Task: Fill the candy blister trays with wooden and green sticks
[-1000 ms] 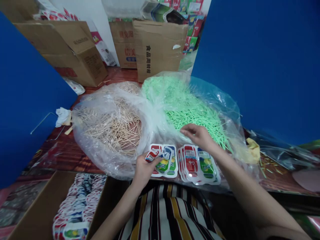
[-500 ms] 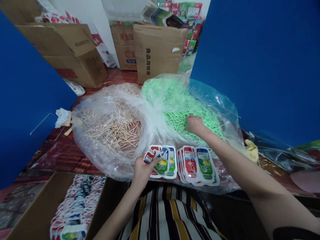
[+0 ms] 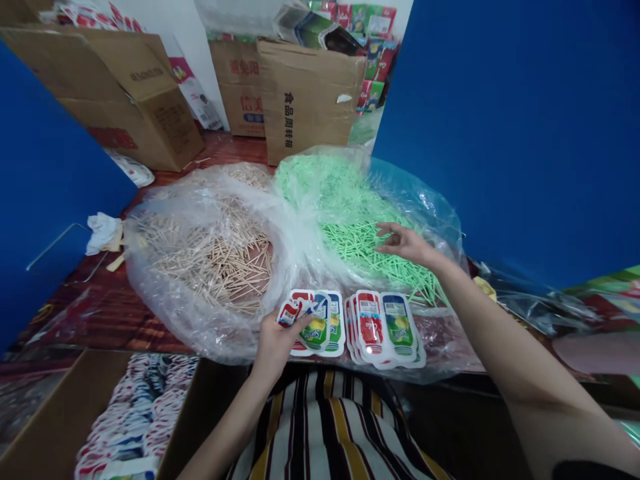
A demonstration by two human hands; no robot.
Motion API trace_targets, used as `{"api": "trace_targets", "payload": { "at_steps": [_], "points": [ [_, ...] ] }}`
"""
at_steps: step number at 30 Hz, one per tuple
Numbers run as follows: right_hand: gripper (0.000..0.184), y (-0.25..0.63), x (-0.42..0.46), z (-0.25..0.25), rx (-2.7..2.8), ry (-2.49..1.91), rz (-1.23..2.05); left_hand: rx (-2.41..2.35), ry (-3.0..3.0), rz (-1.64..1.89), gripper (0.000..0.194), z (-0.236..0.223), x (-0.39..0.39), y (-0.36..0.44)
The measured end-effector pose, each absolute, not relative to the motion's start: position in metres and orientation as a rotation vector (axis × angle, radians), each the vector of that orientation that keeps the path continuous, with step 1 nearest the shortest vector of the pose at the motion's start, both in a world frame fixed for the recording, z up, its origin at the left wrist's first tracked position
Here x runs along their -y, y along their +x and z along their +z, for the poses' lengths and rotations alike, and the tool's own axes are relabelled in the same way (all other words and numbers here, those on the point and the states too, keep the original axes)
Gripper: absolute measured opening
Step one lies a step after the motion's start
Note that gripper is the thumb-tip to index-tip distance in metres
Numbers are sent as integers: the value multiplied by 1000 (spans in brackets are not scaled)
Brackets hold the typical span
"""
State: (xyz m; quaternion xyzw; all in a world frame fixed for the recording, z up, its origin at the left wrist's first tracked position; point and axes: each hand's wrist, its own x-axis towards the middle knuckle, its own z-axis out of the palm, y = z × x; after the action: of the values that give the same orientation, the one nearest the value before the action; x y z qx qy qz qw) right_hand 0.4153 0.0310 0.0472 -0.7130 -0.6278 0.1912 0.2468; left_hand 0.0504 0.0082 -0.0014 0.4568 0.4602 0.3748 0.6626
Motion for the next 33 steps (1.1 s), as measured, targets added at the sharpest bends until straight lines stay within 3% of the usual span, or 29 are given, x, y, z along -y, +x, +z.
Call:
{"api": "trace_targets", "payload": {
  "at_steps": [3, 8, 15, 33],
  "points": [
    [64, 418, -20, 46, 1765, -2136, 512, -1042, 1000, 833, 31, 0, -7, 54],
    [64, 397, -18, 40, 2092, -2537, 36, -1063, 999, 816, 32, -2, -5, 57],
    [26, 367, -34, 35, 2188, -2546, -206, -1066, 1053, 809, 29, 0, -4, 57],
    [20, 396, -34, 31, 2133, -2510, 33, -1037, 1063, 800, 32, 3, -3, 58]
  ]
}}
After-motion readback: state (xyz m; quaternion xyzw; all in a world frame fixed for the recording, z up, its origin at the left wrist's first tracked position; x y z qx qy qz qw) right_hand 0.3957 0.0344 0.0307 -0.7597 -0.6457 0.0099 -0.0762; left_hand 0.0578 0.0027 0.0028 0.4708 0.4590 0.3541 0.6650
